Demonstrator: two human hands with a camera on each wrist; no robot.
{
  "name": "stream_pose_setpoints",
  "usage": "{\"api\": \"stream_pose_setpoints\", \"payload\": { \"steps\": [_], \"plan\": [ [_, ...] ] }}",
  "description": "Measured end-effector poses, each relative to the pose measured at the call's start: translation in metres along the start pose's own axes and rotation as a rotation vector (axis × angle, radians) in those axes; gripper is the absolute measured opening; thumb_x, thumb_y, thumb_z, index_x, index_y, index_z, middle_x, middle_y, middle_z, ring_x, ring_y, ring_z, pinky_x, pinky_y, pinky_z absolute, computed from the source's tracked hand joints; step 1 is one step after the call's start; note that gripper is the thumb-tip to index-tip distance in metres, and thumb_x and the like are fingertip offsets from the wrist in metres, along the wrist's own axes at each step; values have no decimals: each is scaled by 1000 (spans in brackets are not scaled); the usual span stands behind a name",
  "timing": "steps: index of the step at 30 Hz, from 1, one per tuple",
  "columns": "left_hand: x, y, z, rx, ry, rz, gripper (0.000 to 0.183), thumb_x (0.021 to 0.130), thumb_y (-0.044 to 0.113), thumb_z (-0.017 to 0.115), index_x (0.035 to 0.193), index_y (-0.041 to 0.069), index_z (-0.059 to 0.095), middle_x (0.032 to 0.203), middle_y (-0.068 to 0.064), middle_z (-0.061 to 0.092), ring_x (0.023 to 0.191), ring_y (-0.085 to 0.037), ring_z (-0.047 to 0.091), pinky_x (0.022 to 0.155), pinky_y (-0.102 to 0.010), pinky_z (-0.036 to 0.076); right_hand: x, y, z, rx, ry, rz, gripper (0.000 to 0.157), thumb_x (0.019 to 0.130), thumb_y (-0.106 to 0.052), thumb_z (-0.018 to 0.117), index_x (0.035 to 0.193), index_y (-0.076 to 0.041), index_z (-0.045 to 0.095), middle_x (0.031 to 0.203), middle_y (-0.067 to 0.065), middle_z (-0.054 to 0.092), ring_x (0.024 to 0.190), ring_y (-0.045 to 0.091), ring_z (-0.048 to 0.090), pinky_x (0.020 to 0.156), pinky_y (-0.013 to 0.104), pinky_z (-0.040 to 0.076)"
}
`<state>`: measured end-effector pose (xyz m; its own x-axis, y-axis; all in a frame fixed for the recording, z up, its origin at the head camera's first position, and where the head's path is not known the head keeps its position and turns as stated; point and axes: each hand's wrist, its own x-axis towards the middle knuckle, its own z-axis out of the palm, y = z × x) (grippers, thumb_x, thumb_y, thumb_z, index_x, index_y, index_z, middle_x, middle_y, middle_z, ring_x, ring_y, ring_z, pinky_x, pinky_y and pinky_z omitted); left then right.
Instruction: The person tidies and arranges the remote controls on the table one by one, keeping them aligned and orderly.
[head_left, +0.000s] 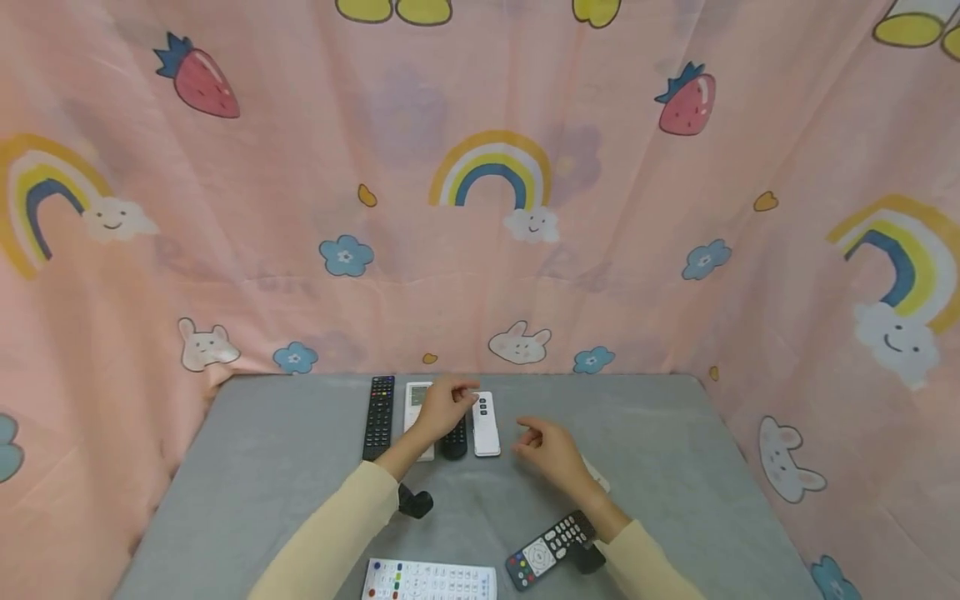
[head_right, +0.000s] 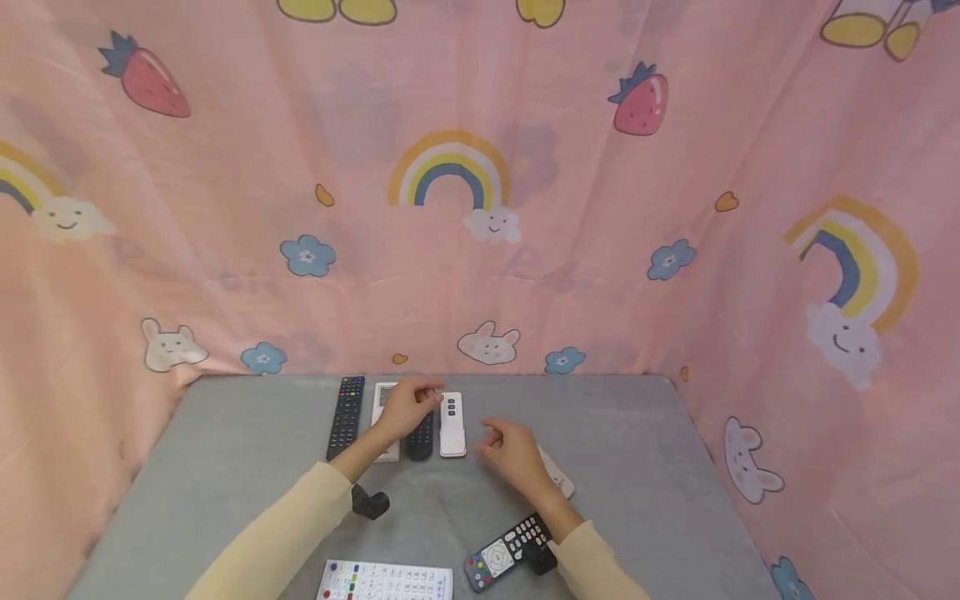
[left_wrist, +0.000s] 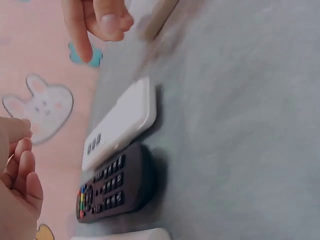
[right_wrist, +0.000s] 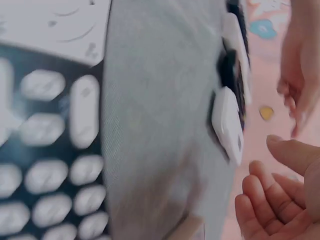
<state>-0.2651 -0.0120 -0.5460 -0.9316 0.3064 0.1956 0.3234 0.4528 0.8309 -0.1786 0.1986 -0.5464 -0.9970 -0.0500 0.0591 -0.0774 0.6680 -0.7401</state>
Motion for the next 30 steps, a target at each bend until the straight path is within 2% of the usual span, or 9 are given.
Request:
{"api": "stream_pose_setpoints", "payload": {
  "steps": [5, 11, 14, 17, 22, 26, 30],
  "plan": [
    [-25, 11, 12, -35, -61, 46, 21, 92, 10, 68, 111, 2, 72, 86, -7, 65, 71, -4, 51, 62, -17, 44, -20, 21, -22, 62, 34, 29, 46, 83, -9, 78, 127, -2, 65, 81, 1, 68, 68, 3, 56, 64, 18, 49],
    [-43, 19, 47, -76, -106, 46, 21, 91, 9, 68, 111, 7, 74, 85, -3, 66, 70, 0, 51, 61, -16, 46, -43, 50, -48, 78, 122, 42, 44, 84, -11, 77, 126, -3, 65, 87, 3, 68, 77, 0, 58, 71, 19, 51],
    [-46, 22, 66, -98, -123, 41, 23, 90, 8, 68, 112, 7, 73, 85, -3, 67, 69, 2, 52, 61, -16, 47, -53, 63, -62, 47, 162, 50, 44, 86, -15, 76, 127, -7, 65, 93, 4, 70, 84, 1, 60, 77, 19, 53],
    [-49, 25, 83, -126, -132, 21, 25, 90, 9, 69, 115, 8, 71, 85, -3, 69, 69, 3, 53, 63, -16, 48, -61, 75, -71, 3, 174, 57, 47, 86, -20, 77, 130, -9, 64, 102, 7, 71, 93, 8, 63, 83, 21, 54],
    [-49, 27, 109, -151, -93, -29, 31, 88, 12, 71, 120, 9, 69, 81, -1, 68, 64, 4, 51, 57, -15, 46, -70, 94, -79, -74, 154, 52, 50, 82, -18, 80, 130, -11, 64, 116, 11, 70, 102, 19, 65, 90, 31, 56],
    [-49, 31, 122, -183, -85, -88, 38, 87, 11, 71, 124, 5, 65, 76, -2, 68, 58, 3, 50, 53, -16, 44, -74, 104, -80, -84, 109, 73, 54, 79, -15, 82, 130, -9, 64, 120, 12, 68, 107, 25, 66, 94, 40, 55],
    [-48, 34, 131, -180, -95, -144, 43, 88, 11, 71, 129, 3, 61, 72, 1, 66, 54, 2, 50, 50, -16, 42, -77, 110, -78, -93, 85, 80, 60, 74, -19, 86, 129, -8, 65, 119, 11, 68, 110, 28, 66, 97, 40, 53]
  ]
}}
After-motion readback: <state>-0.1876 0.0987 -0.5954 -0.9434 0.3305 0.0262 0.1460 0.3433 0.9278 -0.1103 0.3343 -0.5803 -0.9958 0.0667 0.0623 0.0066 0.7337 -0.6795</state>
